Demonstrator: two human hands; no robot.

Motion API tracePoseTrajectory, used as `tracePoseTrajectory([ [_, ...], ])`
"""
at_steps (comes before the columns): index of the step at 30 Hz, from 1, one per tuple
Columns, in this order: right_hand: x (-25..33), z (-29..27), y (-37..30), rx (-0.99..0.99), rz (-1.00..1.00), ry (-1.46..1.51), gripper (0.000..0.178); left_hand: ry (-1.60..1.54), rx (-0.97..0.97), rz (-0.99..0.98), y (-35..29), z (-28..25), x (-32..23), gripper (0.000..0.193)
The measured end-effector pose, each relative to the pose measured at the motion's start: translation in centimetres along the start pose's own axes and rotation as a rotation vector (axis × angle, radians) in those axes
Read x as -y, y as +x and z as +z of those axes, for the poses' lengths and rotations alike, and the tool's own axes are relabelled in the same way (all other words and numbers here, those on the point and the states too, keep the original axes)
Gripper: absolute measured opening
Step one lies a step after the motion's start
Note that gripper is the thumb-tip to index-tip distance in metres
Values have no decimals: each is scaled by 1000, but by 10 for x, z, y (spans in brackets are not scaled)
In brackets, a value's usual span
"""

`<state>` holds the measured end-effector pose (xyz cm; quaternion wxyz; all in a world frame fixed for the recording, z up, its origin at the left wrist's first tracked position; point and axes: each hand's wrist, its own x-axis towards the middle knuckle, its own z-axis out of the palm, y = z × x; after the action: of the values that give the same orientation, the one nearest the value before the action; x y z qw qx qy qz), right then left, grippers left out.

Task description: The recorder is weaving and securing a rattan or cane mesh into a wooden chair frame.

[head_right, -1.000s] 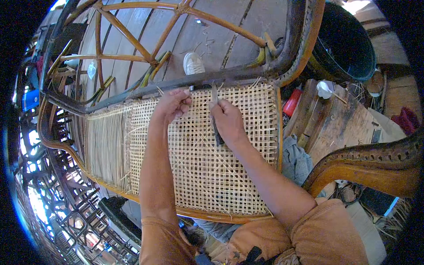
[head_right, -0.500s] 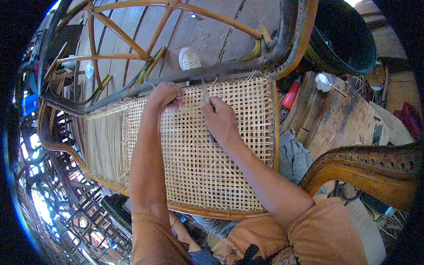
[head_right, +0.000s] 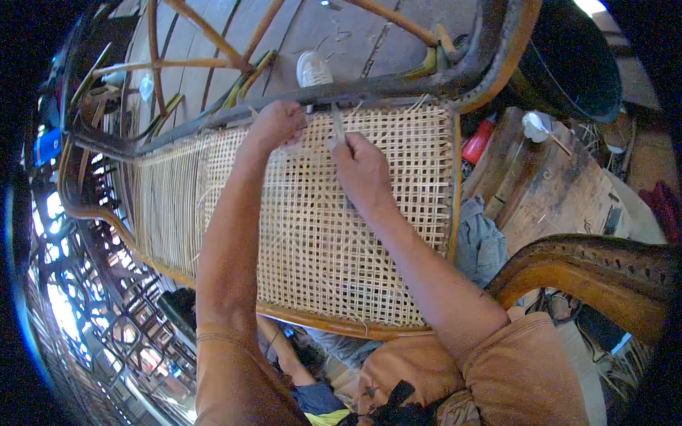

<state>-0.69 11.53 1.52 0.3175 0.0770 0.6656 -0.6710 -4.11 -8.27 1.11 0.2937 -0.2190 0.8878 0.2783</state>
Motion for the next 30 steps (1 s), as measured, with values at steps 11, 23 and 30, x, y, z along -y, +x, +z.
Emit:
tracePoseTrajectory([
  [11, -6, -4, 2, 74, 16, 42, 24, -85, -299, 123, -11, 17, 14, 22],
  [23, 6, -5, 7, 71, 44, -64, 30, 128, -585, 236, -22, 42, 7, 18],
  [30, 31, 6, 47, 100, -190, -830, 33, -51, -511, 217, -24, 36, 25, 17],
])
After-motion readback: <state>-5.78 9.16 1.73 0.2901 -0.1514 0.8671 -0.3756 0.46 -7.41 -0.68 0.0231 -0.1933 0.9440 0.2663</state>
